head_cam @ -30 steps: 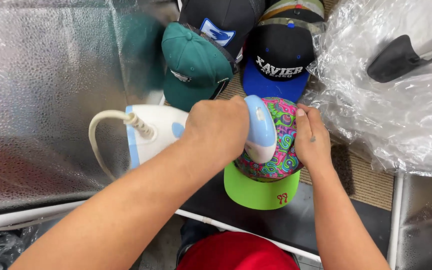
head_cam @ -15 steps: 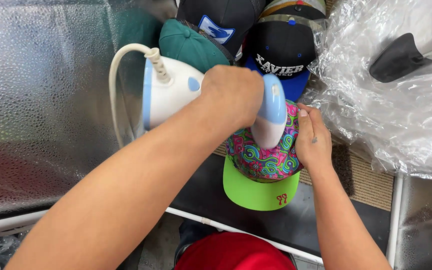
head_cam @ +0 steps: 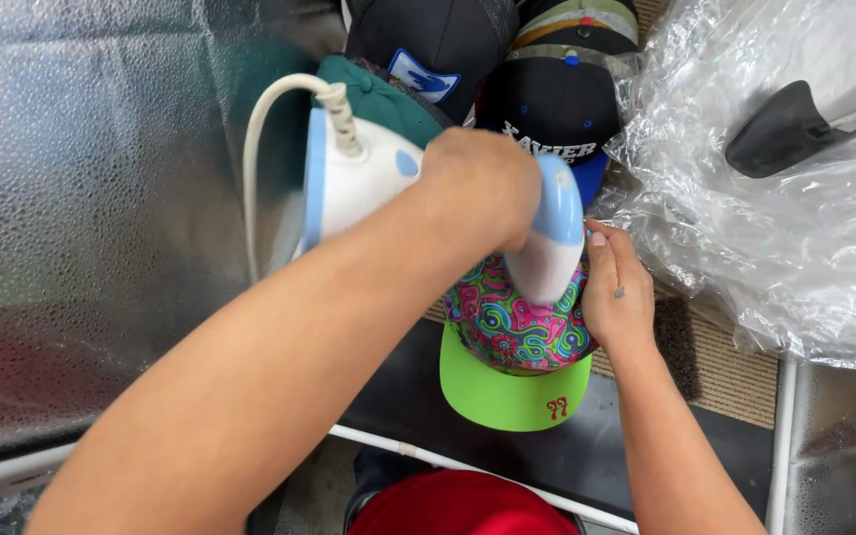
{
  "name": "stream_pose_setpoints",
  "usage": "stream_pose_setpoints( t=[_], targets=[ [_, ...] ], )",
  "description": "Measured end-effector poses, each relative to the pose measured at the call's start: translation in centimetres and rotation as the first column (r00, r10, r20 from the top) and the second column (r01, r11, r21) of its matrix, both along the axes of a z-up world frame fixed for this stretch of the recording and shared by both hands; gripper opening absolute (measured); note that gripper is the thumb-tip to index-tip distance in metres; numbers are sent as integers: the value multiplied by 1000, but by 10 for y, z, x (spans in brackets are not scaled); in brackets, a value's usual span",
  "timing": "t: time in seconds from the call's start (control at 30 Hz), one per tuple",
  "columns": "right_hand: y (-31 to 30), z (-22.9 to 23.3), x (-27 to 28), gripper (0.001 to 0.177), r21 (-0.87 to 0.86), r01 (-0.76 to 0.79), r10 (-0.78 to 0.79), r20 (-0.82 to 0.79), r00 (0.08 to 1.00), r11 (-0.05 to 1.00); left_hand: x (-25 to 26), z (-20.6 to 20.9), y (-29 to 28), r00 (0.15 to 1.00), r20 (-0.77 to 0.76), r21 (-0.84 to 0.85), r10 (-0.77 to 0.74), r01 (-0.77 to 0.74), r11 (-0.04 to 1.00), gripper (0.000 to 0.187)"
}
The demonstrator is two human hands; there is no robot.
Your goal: The person steams a colorful patterned hat using a handheld steamer, brushes the fabric with a wooden brush, and places the hat inside a clear plastic bag.
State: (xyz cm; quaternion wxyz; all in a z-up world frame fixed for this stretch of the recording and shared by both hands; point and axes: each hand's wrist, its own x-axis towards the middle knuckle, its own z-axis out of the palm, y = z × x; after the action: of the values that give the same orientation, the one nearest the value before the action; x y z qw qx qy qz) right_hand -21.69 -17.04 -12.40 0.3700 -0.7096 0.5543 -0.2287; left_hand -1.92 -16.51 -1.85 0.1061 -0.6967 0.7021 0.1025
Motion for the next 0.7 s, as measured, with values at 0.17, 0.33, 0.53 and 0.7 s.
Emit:
stream_pose_setpoints(
  t=[0.17,0.33,0.53,0.7],
  targets=[
    [-5,-8,-1,41,-29,11,-11,-6,1000,1000,18,-4,-38,984,-3,69,177,-176,982,18],
    [-4,-8,0,37,-21,16,-16,-15,1000,1000,0,6,-29,991,-39,60,128,-125,990,16],
    [-4,-8,1,41,-36,26,-26,21,999,999,15,-16,-62,966,-15,119,258,-255,960,20],
    [-6,-14,-2,38,-45,22,-23,-19,1000,999,4,-17,-32,989,57,-57,136,-133,989,23]
  ],
)
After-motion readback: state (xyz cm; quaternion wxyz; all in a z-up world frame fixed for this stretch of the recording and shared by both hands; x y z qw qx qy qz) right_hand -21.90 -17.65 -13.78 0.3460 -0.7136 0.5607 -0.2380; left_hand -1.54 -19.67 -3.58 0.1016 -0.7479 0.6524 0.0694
